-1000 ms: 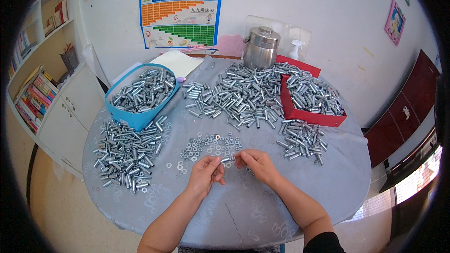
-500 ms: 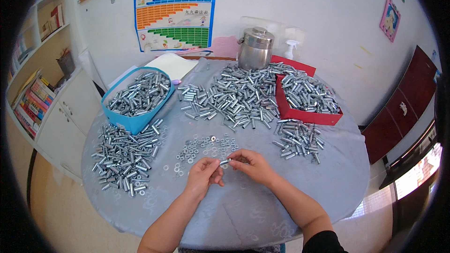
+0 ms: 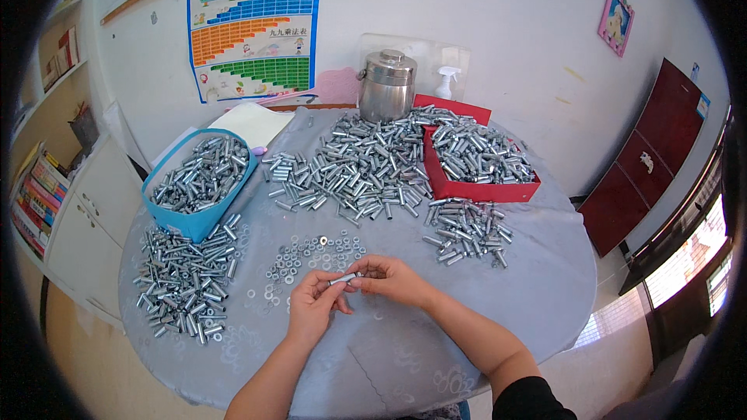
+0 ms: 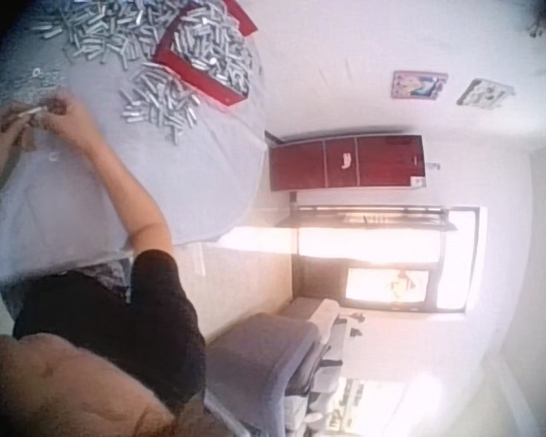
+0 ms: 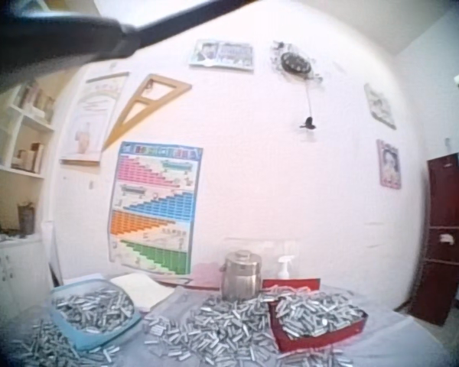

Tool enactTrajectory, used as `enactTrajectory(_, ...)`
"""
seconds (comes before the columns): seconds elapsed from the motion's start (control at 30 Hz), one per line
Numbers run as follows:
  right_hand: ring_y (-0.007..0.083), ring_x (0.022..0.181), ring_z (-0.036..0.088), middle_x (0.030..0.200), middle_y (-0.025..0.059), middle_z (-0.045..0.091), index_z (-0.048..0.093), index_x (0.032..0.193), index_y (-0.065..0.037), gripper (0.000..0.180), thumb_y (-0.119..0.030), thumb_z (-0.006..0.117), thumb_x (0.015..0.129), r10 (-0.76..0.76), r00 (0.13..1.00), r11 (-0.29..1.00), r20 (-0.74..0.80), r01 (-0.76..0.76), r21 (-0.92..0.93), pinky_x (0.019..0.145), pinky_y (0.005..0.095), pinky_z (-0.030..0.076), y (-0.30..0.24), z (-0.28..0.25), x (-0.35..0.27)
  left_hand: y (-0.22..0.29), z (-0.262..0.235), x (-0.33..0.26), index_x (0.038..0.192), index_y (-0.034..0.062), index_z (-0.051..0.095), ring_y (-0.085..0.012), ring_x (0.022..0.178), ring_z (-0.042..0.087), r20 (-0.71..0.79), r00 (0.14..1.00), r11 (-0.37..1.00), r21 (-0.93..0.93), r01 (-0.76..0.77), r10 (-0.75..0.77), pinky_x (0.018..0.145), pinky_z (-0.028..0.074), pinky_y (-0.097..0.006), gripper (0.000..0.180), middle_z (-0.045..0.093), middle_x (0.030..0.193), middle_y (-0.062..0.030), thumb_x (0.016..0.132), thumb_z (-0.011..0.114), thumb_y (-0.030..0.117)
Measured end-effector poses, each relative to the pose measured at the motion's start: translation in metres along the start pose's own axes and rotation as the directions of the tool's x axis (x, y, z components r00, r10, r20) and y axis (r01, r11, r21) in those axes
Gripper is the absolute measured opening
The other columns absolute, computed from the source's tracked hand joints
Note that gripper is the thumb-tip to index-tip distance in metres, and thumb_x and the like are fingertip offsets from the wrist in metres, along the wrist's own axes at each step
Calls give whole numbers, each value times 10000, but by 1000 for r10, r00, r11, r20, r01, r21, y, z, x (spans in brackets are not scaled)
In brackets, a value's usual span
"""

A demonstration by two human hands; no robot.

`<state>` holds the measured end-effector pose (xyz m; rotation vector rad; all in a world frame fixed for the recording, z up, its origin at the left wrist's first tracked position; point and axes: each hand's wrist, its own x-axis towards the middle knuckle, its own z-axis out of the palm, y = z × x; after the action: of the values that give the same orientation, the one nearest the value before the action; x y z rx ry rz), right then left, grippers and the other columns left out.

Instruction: The person sits at a table covered with a grey cloth and assembles metal hardware by hand. They repeatedly pick up a bolt, a washer, and a nut, thread the washer and nut onto the bolt, and place the completed assembly on the table. The person continues this repetitive process throughout the clip, working with piles of loose components.

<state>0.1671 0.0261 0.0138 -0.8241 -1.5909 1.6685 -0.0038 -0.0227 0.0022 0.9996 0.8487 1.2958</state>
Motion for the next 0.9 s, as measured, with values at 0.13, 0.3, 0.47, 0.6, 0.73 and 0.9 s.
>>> enactTrajectory(0.13, 91, 724, 546, 834, 29, 597, 552, 1030, -49, 271, -226, 584, 829, 14, 998, 968, -65, -30, -248, 617, 250, 440, 5, -17, 2, 3, 5, -1, 1025, 9, 496, -125, 607, 573, -43, 999, 999, 34, -22, 23, 533, 502, -253, 196, 607, 882, -133, 833, 532, 31)
enactTrajectory(0.3, 268, 745, 572, 776, 126, 606, 603, 896, -36, 236, -195, 648, 727, -466, 744, 567, -480, -166, -807, 673, 354, 446, -20, -75, -1, 7, -3, 4, 1055, 5, 489, -115, 608, 564, -136, 990, 999, 35, -36, 40, 522, 497, -241, 219, 609, 893, -116, 843, 516, 54)
enactTrajectory(0.47, 283, 787, 539, 772, 118, 595, 623, 803, -50, 206, -152, 682, 634, -604, 707, 192, -368, -318, -928, 699, 384, 416, -17, -119, -15, 4, -12, 6, 1035, 5, 499, -100, 588, 544, -203, 979, 1000, 23, 11, -6, 508, 493, -234, 185, 610, 885, -117, 855, 484, 48)
enactTrajectory(0.6, 282, 844, 520, 806, 106, 594, 628, 790, -56, 199, -138, 678, 616, -629, 696, 78, -348, -389, -918, 727, 396, 400, -16, -118, -17, 3, -13, 7, 1015, 5, 509, -94, 587, 542, -219, 976, 999, 31, 14, -7, 502, 488, -229, 166, 613, 871, -116, 856, 480, 45)
enactTrajectory(0.73, 285, 843, 535, 809, 115, 601, 628, 817, -48, 210, -142, 666, 633, -646, 708, 130, -286, -267, -955, 737, 393, 411, -14, -108, -8, 1, -16, 7, 1004, 18, 526, -91, 585, 543, -219, 976, 999, 54, 3, 9, 504, 494, -233, 161, 617, 852, -105, 854, 492, 67)
enactTrajectory(0.9, 312, 761, 573, 790, 143, 606, 599, 834, -24, 243, -182, 666, 662, -519, 789, 327, -330, -173, -929, 691, 395, 449, -1, -93, 32, 0, -18, 7, 991, 30, 538, -88, 580, 542, -222, 975, 998, 60, -1, 15, 505, 491, -231, 151, 621, 840, -98, 852, 502, 79)
